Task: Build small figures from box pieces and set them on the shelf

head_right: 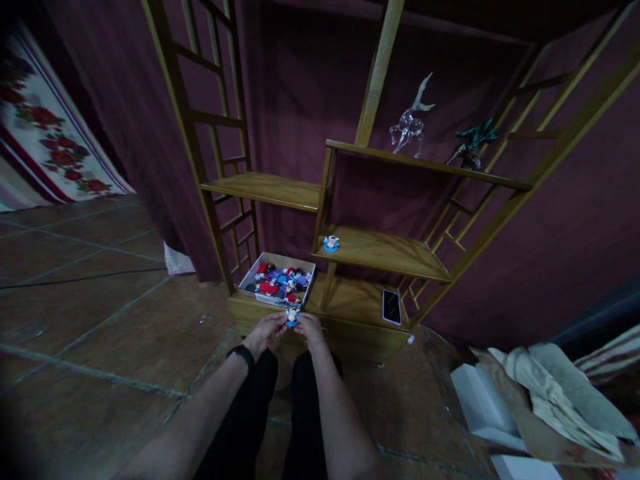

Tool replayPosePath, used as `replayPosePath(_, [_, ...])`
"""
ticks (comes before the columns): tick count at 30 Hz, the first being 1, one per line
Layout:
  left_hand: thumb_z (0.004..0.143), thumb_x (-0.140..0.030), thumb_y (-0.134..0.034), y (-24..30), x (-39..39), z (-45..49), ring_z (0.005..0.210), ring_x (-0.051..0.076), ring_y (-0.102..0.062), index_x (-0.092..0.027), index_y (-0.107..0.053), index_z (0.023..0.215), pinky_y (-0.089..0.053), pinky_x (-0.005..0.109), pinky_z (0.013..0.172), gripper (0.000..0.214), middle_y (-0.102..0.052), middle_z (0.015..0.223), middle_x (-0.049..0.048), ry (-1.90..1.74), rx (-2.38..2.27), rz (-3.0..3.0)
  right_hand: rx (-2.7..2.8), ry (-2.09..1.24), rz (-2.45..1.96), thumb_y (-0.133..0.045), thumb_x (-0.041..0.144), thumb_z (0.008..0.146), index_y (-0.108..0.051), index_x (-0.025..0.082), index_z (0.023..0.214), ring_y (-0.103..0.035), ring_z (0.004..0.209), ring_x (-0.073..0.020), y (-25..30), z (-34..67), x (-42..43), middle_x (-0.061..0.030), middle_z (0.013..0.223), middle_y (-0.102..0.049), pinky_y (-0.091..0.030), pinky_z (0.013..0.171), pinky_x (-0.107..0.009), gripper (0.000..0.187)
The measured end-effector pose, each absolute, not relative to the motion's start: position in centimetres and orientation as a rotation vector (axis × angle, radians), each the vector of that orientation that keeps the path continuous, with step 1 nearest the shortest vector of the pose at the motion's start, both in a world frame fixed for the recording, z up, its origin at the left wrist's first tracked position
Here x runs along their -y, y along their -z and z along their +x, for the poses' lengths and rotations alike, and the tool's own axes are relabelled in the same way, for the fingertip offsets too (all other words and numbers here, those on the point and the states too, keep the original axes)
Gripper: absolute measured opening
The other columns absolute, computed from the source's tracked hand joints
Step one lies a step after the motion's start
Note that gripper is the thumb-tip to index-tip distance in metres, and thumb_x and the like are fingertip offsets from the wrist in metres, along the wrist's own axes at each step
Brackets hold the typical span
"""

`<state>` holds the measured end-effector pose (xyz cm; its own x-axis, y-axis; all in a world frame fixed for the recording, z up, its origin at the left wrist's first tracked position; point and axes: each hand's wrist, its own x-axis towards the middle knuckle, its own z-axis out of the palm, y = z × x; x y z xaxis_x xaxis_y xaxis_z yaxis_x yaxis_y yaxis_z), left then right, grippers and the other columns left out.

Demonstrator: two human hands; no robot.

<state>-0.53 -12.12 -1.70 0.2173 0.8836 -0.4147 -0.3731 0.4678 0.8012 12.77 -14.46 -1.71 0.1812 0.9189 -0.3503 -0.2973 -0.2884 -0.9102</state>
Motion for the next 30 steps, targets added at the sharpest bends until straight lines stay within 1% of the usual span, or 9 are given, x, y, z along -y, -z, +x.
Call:
replayPosePath(7, [0.066, -0.007, -0.07, 1.6, 12.1, -0.5, 0.045, 0.006, -0.054, -0.011, -0.068, 0.073, -0.045, 0.015, 0.046, 0.007, -0.064, 0.061, 0.004, -0.949, -1.004, 0.611, 0.667, -1.387, -1.316, -0.069, 0.031, 0.061, -0.068, 0.015, 0.082, -0.063, 0.06, -0.0128, 2.0, 12.9, 14.4, -0.004, 0.07, -0.069, -0.05, 0.061, -0.025, 0.026])
replayPosePath(12, [0.068, -0.006, -0.067, 1.3, 12.2, -0.5, 0.046, 0.006, -0.055, -0.01, -0.067, 0.076, -0.047, 0.015, 0.048, 0.009, -0.064, 0.062, 0.0038, -0.948, -1.0, 0.604, 0.676, -1.393, -1.302, -0.072, 0.036, 0.059, -0.067, 0.015, 0.084, -0.063, 0.062, -0.0136, 2.2, 12.9, 14.3, -0.0044, 0.072, -0.069, -0.05, 0.063, -0.026, 0.032])
replayPosePath(15, [0.069, -0.009, -0.068, 1.1, 12.3, -0.5, 0.047, 0.007, -0.056, -0.01, -0.067, 0.079, -0.048, 0.017, 0.05, 0.01, -0.064, 0.061, 0.004, -0.938, -0.99, 0.607, 0.67, -1.398, -1.291, -0.072, 0.034, 0.059, -0.067, 0.015, 0.085, -0.063, 0.062, -0.0136, 2.2, 13.0, 14.3, -0.0039, 0.071, -0.069, -0.05, 0.063, -0.026, 0.032])
replayPosePath(19, [0.068, -0.012, -0.069, 0.9, 12.4, -0.6, 0.045, 0.007, -0.055, -0.012, -0.066, 0.076, -0.048, 0.016, 0.049, 0.008, -0.063, 0.059, 0.0021, -0.955, -0.991, 0.606, 0.663, -1.4, -1.277, -0.072, 0.029, 0.058, -0.067, 0.016, 0.084, -0.063, 0.063, -0.0134, 1.7, 13.0, 14.6, -0.0036, 0.071, -0.069, -0.05, 0.065, -0.026, 0.029])
replayPosePath(25, [0.066, -0.008, -0.07, 0.8, 12.5, -0.6, 0.044, 0.005, -0.055, -0.012, -0.065, 0.075, -0.046, 0.015, 0.048, 0.01, -0.063, 0.059, 0.0014, -0.971, -0.99, 0.605, 0.653, -1.409, -1.275, -0.07, 0.027, 0.056, -0.068, 0.015, 0.082, -0.064, 0.065, -0.0141, 1.0, 12.9, 15.0, -0.0037, 0.07, -0.069, -0.049, 0.065, -0.026, 0.029])
replayPosePath(30, [0.067, -0.007, -0.068, 0.8, 12.5, -0.5, 0.045, 0.006, -0.056, -0.012, -0.065, 0.075, -0.047, 0.016, 0.049, 0.01, -0.063, 0.06, 0.0014, -0.97, -0.988, 0.598, 0.642, -1.407, -1.271, -0.069, 0.024, 0.055, -0.068, 0.016, 0.079, -0.062, 0.061, -0.0125, 0.6, 13.0, 15.1, -0.0019, 0.065, -0.068, -0.048, 0.063, -0.024, 0.025])
